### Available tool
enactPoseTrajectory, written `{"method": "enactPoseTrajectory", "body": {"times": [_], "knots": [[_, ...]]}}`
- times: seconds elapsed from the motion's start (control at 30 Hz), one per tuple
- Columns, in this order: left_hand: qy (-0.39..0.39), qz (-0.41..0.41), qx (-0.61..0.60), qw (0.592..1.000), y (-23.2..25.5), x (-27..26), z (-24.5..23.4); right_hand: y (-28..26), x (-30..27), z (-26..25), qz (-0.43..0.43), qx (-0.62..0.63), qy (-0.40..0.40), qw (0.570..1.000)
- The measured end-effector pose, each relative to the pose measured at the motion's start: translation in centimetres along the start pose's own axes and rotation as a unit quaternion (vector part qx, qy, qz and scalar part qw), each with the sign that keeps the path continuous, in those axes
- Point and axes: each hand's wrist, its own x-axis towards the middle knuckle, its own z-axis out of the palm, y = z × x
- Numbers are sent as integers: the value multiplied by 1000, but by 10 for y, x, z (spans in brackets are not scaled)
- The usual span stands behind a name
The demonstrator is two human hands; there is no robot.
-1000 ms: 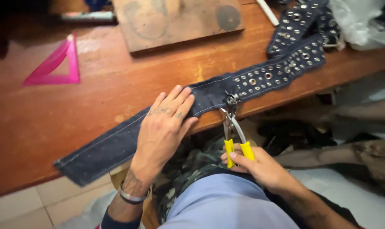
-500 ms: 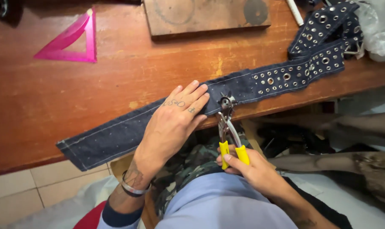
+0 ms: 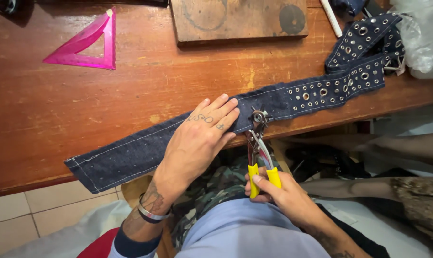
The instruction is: The recorder uses a rotary hole punch tool to create holes in a leather strap at marked intervals.
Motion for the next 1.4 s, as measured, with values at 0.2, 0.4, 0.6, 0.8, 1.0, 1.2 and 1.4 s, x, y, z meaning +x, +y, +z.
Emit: {"method": "enactPoseTrajectory", "body": {"times": [0.2, 0.4, 0.6, 0.8, 1.0, 1.2, 1.4], "knots": [[-3, -6, -3, 1000, 1, 1, -1, 9, 5, -4, -22, 0, -15, 1000], [-3, 1, 1, 1000, 0, 1, -1, 8, 2, -5, -22, -3, -22, 1000], [-1, 1, -1, 1000, 0, 2, -1, 6, 1, -3, -23, 33, -46, 998], [-5, 2, 9, 1000, 0, 1, -1, 4, 3, -4, -11, -8, -15, 1000], [-7, 2, 16, 1000, 0, 1, 0, 3, 3, -2, -2, -8, -3, 1000], [-5, -3, -6, 1000, 0, 2, -2, 17, 9, -7, -45, 6, -36, 998], [-3, -2, -3, 1000, 0, 3, -3, 18, 16, 1, 3, -38, 36, 999]]}}
